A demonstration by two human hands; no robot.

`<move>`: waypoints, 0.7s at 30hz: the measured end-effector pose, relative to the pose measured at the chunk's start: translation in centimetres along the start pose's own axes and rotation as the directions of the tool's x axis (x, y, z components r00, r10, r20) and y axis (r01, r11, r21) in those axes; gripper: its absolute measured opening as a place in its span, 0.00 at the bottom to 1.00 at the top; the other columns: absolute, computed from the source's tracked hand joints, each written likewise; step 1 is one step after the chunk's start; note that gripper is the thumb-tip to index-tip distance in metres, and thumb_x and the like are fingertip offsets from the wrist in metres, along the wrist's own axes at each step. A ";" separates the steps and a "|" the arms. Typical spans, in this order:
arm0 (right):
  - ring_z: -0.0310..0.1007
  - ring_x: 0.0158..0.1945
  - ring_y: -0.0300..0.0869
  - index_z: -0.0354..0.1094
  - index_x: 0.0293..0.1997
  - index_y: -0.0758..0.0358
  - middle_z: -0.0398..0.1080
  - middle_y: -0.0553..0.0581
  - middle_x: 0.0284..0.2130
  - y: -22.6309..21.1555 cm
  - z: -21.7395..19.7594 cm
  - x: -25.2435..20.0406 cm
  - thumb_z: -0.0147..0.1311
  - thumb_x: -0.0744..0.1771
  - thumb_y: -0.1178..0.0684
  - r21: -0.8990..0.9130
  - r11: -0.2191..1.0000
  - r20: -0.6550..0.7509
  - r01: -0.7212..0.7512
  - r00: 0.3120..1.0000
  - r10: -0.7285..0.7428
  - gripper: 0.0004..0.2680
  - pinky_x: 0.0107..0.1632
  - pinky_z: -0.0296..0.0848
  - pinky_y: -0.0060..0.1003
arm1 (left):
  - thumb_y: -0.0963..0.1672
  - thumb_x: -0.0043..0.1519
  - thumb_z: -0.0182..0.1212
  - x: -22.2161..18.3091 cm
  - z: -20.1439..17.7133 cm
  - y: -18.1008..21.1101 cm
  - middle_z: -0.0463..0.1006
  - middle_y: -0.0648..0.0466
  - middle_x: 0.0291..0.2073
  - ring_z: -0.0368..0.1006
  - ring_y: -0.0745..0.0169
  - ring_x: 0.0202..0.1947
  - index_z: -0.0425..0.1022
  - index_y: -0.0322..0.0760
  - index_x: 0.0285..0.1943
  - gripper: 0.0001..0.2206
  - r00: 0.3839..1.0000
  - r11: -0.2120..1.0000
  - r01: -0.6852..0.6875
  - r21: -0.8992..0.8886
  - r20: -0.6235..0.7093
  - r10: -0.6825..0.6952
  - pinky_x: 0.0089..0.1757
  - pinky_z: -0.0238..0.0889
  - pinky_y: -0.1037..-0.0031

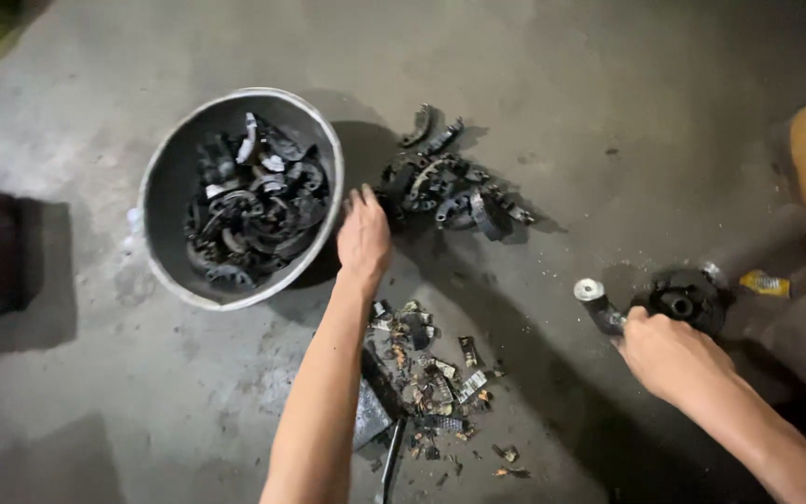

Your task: Dismantling metal components using a hammer on a metal block to salvage materials

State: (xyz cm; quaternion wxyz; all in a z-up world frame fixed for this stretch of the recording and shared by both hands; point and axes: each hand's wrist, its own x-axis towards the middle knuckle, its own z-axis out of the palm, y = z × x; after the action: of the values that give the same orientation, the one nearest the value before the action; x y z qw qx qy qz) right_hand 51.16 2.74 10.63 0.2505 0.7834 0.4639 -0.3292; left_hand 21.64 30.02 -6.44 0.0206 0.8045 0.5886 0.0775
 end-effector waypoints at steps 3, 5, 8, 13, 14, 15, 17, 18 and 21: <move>0.87 0.39 0.54 0.69 0.46 0.63 0.82 0.63 0.38 0.1 0.4 0.7 0.42 0.71 0.43 0.029 0.999 0.025 -0.039 0.999 0.038 0.13 0.46 0.82 0.51 | 0.35 0.60 0.52 -0.6 -2.4 0.7 0.72 0.39 0.40 0.78 0.39 0.26 0.65 0.30 0.45 0.07 0.995 0.996 0.075 -0.043 -0.065 -0.078 0.28 0.74 0.55; 0.87 0.36 0.53 0.69 0.46 0.63 0.83 0.63 0.36 0.6 1.0 1.1 0.43 0.71 0.43 0.043 0.999 0.022 -0.032 0.999 0.031 0.13 0.43 0.82 0.50 | 0.35 0.58 0.52 -2.4 -2.5 0.2 0.73 0.36 0.36 0.76 0.34 0.26 0.65 0.29 0.44 0.07 0.997 0.992 0.043 -0.119 -0.058 -0.050 0.28 0.71 0.51; 0.87 0.30 0.50 0.69 0.45 0.63 0.83 0.62 0.32 1.5 1.9 1.5 0.43 0.71 0.42 0.037 0.999 -0.006 -0.014 1.000 0.014 0.14 0.38 0.82 0.46 | 0.35 0.55 0.52 -6.6 -7.2 -0.1 0.70 0.32 0.37 0.71 0.30 0.30 0.64 0.25 0.46 0.11 0.999 0.932 -0.032 -0.361 -0.036 0.020 0.35 0.67 0.48; 0.85 0.32 0.58 0.68 0.48 0.67 0.81 0.69 0.32 2.4 5.3 2.7 0.45 0.71 0.40 0.058 0.996 -0.102 -0.062 0.992 0.068 0.17 0.39 0.82 0.49 | 0.35 0.50 0.55 -18.0 -15.6 -4.1 0.71 0.39 0.41 0.70 0.36 0.37 0.70 0.33 0.50 0.17 0.943 0.763 -0.171 -0.623 0.119 0.309 0.42 0.66 0.56; 0.86 0.32 0.55 0.68 0.49 0.68 0.81 0.69 0.33 1.8 4.9 1.8 0.43 0.72 0.41 0.063 0.995 -0.089 -0.074 0.993 0.080 0.17 0.39 0.83 0.47 | 0.36 0.54 0.58 -20.6 -16.5 -5.3 0.71 0.43 0.45 0.69 0.45 0.41 0.72 0.33 0.50 0.15 0.881 0.817 -0.262 -0.513 0.218 0.419 0.44 0.68 0.60; 0.87 0.32 0.52 0.67 0.51 0.69 0.81 0.68 0.34 1.2 4.4 0.8 0.40 0.73 0.42 0.067 0.994 -0.075 -0.086 0.993 0.091 0.17 0.38 0.85 0.46 | 0.37 0.58 0.60 -23.3 -17.4 -6.6 0.72 0.46 0.48 0.69 0.53 0.44 0.74 0.32 0.51 0.12 0.800 0.841 -0.362 -0.402 0.328 0.502 0.46 0.71 0.64; 0.85 0.37 0.60 0.66 0.50 0.71 0.80 0.72 0.36 1.2 6.1 0.4 0.43 0.72 0.43 0.103 0.992 -0.168 -0.073 0.982 0.090 0.16 0.43 0.81 0.52 | 0.38 0.57 0.56 -26.6 -13.3 -10.4 0.71 0.45 0.45 0.69 0.48 0.43 0.71 0.34 0.47 0.10 0.814 0.834 -0.398 -0.383 0.272 0.513 0.45 0.67 0.61; 0.82 0.42 0.68 0.64 0.48 0.72 0.79 0.76 0.37 1.0 6.9 0.1 0.45 0.71 0.43 0.139 0.989 -0.250 -0.052 0.964 0.086 0.16 0.47 0.78 0.58 | 0.39 0.56 0.51 -28.5 -11.2 -12.4 0.70 0.44 0.41 0.69 0.42 0.42 0.69 0.36 0.42 0.07 0.823 0.830 -0.427 -0.359 0.226 0.521 0.44 0.64 0.59; 0.81 0.45 0.69 0.63 0.51 0.72 0.78 0.78 0.40 -0.1 8.5 0.0 0.45 0.71 0.42 0.130 0.986 -0.313 -0.107 0.939 0.144 0.17 0.49 0.77 0.60 | 0.35 0.49 0.56 -24.2 -11.2 -11.9 0.68 0.38 0.46 0.65 0.36 0.45 0.70 0.31 0.51 0.19 0.952 0.891 -0.267 -0.368 0.045 0.304 0.46 0.66 0.54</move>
State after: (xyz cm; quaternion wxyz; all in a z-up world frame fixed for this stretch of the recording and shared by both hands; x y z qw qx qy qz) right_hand 48.70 -3.11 5.04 0.1479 0.8673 0.4285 -0.2057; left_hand 1.63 9.98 0.67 0.1845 0.8679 0.4381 0.1446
